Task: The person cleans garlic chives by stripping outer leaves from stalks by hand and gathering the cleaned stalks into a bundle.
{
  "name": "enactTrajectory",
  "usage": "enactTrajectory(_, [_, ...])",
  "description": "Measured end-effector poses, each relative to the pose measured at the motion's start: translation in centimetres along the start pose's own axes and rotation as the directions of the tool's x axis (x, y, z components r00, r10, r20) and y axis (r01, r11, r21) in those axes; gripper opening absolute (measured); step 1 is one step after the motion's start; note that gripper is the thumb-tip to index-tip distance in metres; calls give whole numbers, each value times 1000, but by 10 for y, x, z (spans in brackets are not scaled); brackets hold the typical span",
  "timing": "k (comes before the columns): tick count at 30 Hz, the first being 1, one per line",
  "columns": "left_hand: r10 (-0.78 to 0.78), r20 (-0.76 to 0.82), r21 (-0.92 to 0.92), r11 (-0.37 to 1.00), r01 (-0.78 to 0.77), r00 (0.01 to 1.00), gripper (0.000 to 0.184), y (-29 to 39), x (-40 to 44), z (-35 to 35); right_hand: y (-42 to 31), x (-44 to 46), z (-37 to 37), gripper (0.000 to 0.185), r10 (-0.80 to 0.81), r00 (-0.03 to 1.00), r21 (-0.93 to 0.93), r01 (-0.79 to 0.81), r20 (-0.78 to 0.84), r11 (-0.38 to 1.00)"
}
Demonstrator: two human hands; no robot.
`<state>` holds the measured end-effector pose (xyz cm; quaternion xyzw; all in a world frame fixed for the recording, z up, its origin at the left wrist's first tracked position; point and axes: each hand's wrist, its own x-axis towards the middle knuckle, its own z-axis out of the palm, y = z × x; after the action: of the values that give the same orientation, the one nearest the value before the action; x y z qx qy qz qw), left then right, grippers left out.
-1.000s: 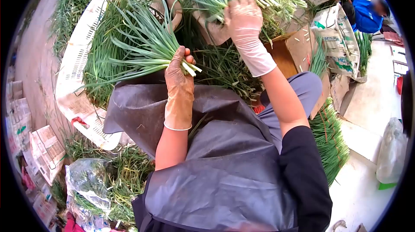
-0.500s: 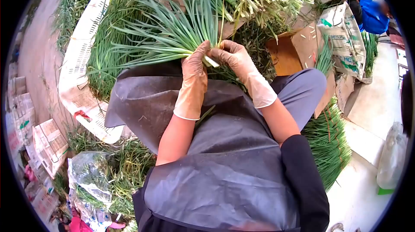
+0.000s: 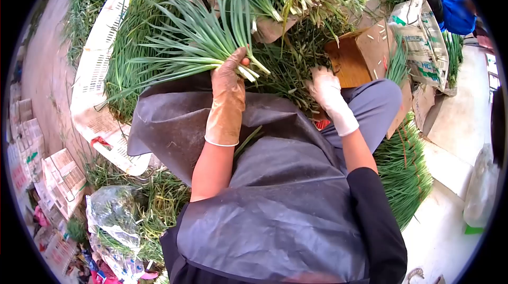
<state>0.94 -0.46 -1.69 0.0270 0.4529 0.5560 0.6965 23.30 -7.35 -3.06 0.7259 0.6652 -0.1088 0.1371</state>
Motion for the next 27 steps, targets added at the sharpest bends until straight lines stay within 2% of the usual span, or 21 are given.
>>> enactTrajectory(1, [-91,-7,9,996,91,996,17,0,-9,7,-6,-1,-27,39,15,999,392,-3,-29,920])
enactTrajectory(2, [-87,-6,39,995,87,996,23,-19,6,-5,-26,2,-47,39,5,999,739,28,-43,673])
enactTrajectory(3, [-246,-13,130,961,245,969,21,-13,-7,-2,-47,4,-57,39,-19,1000,862,18,-9,507])
enactTrajectory(4, [-145,78,220,968,125,986,20,-21,-17,-13,-65,9,-66,40,-82,996,949,6,20,315])
enactTrajectory(5, [43,177,-191,982,-8,983,18,-17,-31,5,-85,18,-79,36,-104,989,947,-72,109,312])
enactTrajectory(6, [-28,175,36,999,22,984,16,-25,-15,3,-93,25,-68,30,-32,998,956,-50,62,288])
enactTrajectory(7, [29,205,-41,999,-21,978,11,-41,2,-2,-88,38,-47,26,-49,998,977,-25,36,212])
enactTrajectory(8, [50,176,-62,997,-40,983,9,-45,8,-3,-79,45,-42,24,-57,998,935,8,13,354])
enactTrajectory(9, [95,173,-28,995,-92,980,7,-43,10,0,-74,53,-29,22,-103,983,920,177,-150,349])
enactTrajectory(10, [51,127,-3,999,-51,991,10,-45,14,2,-71,54,-28,23,-118,980,879,195,-159,436])
enactTrajectory(12, [166,52,-16,986,-166,985,17,-54,16,0,-76,46,-25,18,-11,879,485,274,-477,831])
enactTrajectory(13, [164,59,-36,986,-162,985,18,-50,16,2,-78,45,-29,18,-44,870,474,310,-492,824])
enactTrajectory(14, [155,67,-57,987,-151,986,19,-48,16,3,-79,45,-33,17,-163,826,246,340,-540,908])
enactTrajectory(15, [140,81,-61,989,-135,987,22,-42,13,4,-82,45,-34,17,-279,777,10,345,-563,939])
enactTrajectory(16, [122,101,-62,991,-116,987,25,-41,13,4,-86,44,-33,17,-294,765,6,362,-573,932])
enactTrajectory(17, [307,48,-16,952,-307,950,29,-49,20,5,-91,44,-28,14,-397,730,-133,393,-556,910])
enactTrajectory(18, [131,52,-30,991,-129,990,43,-50,28,1,-98,43,-27,11,-492,695,-268,413,-524,870])
enactTrajectory(23, [210,-118,188,964,-186,970,48,-67,68,-6,-109,28,-39,17,-491,725,-257,419,-482,871])
enactTrajectory(24, [176,-143,152,976,-154,974,45,-61,56,-5,-109,24,-46,17,-499,735,-280,413,-459,866])
enactTrajectory(26, [166,-225,329,940,-85,960,39,-43,36,-1,-109,19,-55,18,-439,807,-271,354,-394,895])
enactTrajectory(27, [226,-236,335,932,-139,945,31,-45,36,-1,-106,18,-55,18,-446,801,-277,358,-400,892])
